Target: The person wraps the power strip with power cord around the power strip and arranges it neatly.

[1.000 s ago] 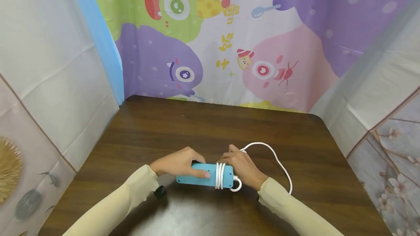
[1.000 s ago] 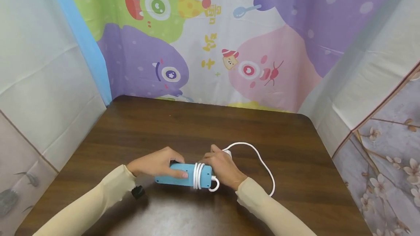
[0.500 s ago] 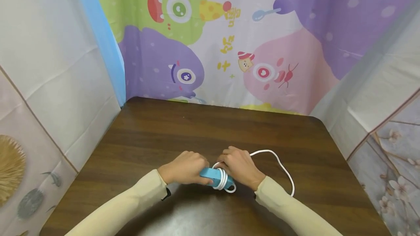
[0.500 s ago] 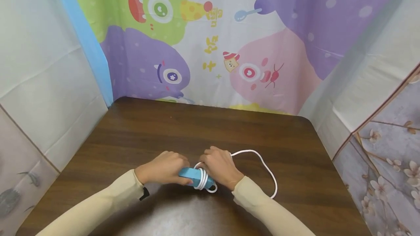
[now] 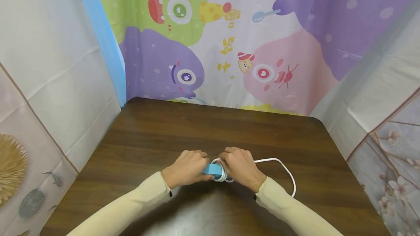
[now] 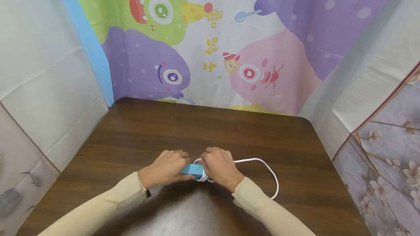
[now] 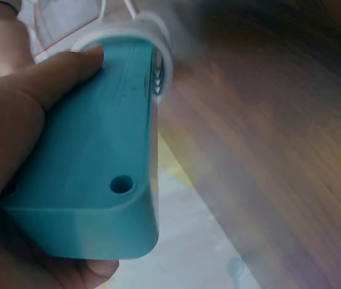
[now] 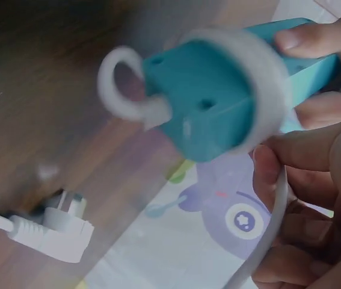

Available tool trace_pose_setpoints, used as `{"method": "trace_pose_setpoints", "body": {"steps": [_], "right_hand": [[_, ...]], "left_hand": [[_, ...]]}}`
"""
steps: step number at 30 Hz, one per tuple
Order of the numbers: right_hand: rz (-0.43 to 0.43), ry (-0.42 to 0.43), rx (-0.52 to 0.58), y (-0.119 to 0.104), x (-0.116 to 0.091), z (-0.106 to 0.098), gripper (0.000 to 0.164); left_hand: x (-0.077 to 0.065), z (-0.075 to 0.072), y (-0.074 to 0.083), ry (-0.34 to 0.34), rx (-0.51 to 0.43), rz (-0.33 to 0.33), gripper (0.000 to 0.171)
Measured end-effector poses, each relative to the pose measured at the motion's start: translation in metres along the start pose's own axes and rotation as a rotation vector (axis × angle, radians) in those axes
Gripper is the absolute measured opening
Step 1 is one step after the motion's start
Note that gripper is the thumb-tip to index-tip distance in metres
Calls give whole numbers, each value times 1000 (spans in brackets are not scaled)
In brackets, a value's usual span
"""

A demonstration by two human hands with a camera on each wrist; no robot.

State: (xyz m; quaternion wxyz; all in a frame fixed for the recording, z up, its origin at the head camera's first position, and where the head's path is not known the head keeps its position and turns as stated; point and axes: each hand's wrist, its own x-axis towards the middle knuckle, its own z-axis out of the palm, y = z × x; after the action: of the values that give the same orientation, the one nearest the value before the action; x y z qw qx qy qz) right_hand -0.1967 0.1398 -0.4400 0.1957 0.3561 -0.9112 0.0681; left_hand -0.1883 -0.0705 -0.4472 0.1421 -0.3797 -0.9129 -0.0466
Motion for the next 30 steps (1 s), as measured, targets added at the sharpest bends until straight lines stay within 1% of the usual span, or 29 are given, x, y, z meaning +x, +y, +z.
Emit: {"method": "trace_pose_setpoints", "body": {"steps": [2,7,9,15,18,20,21,24,28,30], "right_hand": [[3,7,18,-2,0,-2,13],[27,39,39,-4,-1,-4,14],[42,51,42,-4,-1,-3,14],[74,61,85,-6,-1,-5,17],[76,55,117,-9,0,-5,19],[78,49,136,-10,0,-5,20],[78,48,136,-10,-1,-4,20],[80,56,148,-10,-2,-3,18],[84,79,184,-10,-4,1,14],[86,88,200,-9,-6,3,11]], "left_hand": [[0,2,-2,15,13,-30,44],[-1,8,-9,49,8,-140,44],[-1,9,-10,59,1,-163,45],[0,12,-15,94,16,-187,44],[-1,17,-19,109,36,-237,43],[-1,18,-23,105,24,-277,44],[0,19,-24,101,10,-295,45],[1,19,-26,101,-80,-333,46],[4,17,-28,107,-254,-415,45],[5,16,-29,95,-350,-466,45]]}}
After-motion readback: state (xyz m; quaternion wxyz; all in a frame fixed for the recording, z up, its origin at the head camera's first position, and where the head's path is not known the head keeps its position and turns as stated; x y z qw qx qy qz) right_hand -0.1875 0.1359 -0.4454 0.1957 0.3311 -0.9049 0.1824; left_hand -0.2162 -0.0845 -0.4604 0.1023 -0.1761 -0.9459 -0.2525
